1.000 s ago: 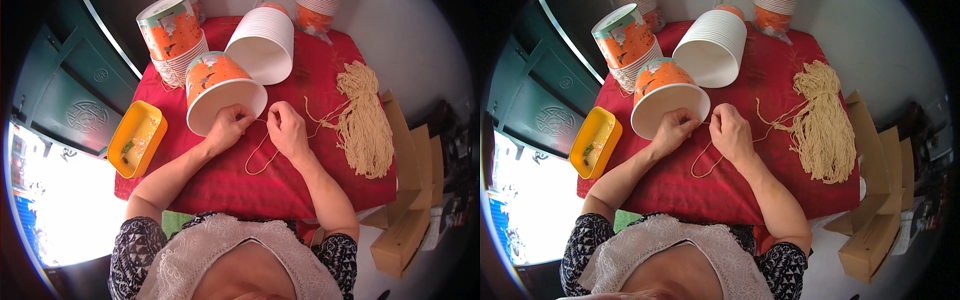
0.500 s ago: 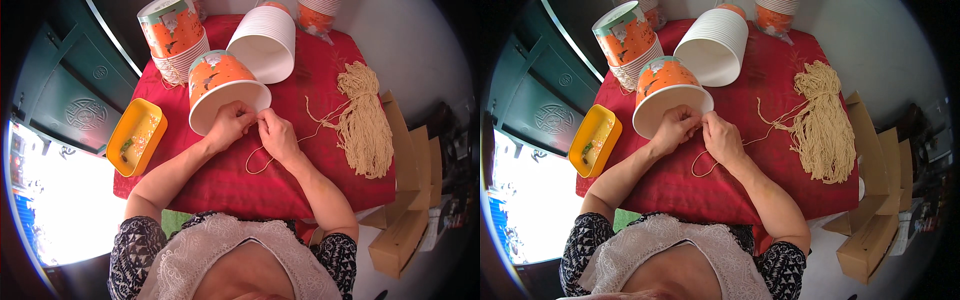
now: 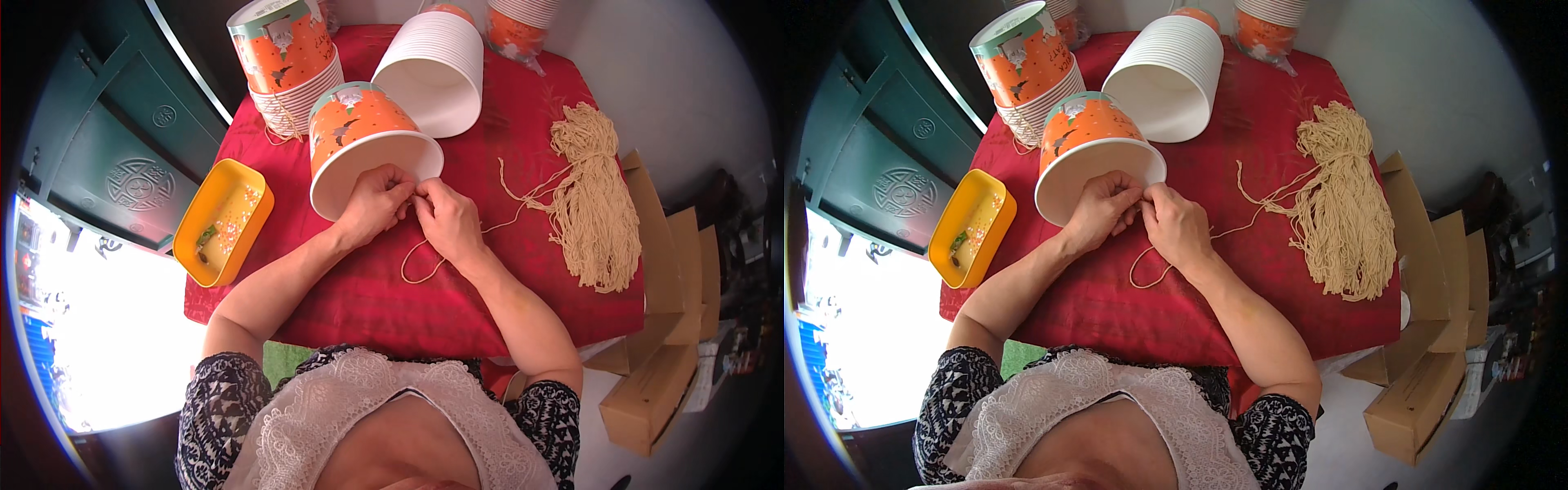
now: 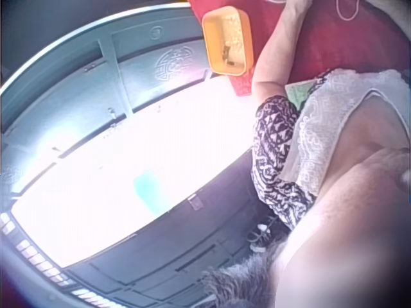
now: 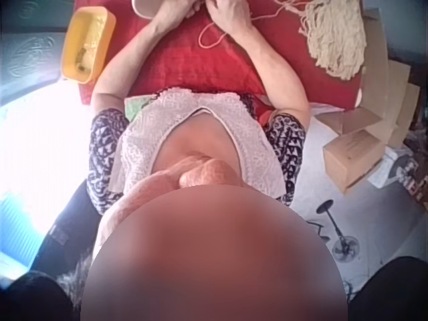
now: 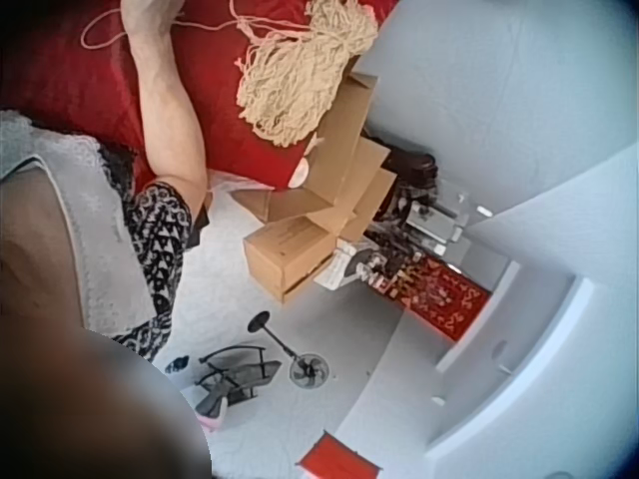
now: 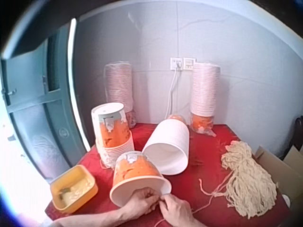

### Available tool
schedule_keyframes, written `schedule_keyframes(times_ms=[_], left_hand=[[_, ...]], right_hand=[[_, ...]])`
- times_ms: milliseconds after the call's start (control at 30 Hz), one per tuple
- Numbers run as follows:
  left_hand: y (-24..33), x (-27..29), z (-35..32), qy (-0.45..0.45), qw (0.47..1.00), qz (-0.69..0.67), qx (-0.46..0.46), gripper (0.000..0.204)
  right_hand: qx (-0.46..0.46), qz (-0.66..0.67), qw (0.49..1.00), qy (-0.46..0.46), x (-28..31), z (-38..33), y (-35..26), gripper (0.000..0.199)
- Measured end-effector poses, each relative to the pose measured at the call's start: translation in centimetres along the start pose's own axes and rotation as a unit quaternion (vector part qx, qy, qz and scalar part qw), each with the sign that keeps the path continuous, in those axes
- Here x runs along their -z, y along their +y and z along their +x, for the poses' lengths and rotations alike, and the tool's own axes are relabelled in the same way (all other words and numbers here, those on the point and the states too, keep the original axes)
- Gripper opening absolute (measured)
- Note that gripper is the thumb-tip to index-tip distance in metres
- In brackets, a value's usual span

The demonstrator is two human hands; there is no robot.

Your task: Tying decorative strings through holes in paper buckets for packaging.

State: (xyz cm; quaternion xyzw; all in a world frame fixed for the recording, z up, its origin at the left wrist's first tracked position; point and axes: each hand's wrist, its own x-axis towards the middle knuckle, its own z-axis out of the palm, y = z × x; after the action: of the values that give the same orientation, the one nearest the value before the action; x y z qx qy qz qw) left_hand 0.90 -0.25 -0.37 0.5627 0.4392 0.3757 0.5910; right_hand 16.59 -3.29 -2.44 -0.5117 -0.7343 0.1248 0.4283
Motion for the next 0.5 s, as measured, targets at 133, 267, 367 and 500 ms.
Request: schedule_keyframes(times_ms=[133, 267, 367, 500], left_hand=[[0.3, 0.1, -0.2, -0.01, 1.0, 0.006, 0.017, 0.019], [0.6, 0.3, -0.1, -0.006, 0.999, 0.004, 0.031, 0.018], [0.5, 0.3, -0.2, 0.014, 0.998, 0.055, -0.005, 0.014], [-1.2, 0.8, 0.4, 0.045, 0.946, 0.268, -0.178, 0.012]], right_hand=[[0.001, 0.013, 1.0, 0.019, -0.2, 0.2, 0.3, 0.008], [-0.01, 0.031, 0.999, 0.019, -0.3, 0.2, 0.4, 0.005], [-0.012, 0.035, 0.999, 0.019, -0.2, 0.2, 0.5, 0.005], [-0.025, 0.033, 0.999, 0.008, -0.2, 0.3, 0.2, 0.006]])
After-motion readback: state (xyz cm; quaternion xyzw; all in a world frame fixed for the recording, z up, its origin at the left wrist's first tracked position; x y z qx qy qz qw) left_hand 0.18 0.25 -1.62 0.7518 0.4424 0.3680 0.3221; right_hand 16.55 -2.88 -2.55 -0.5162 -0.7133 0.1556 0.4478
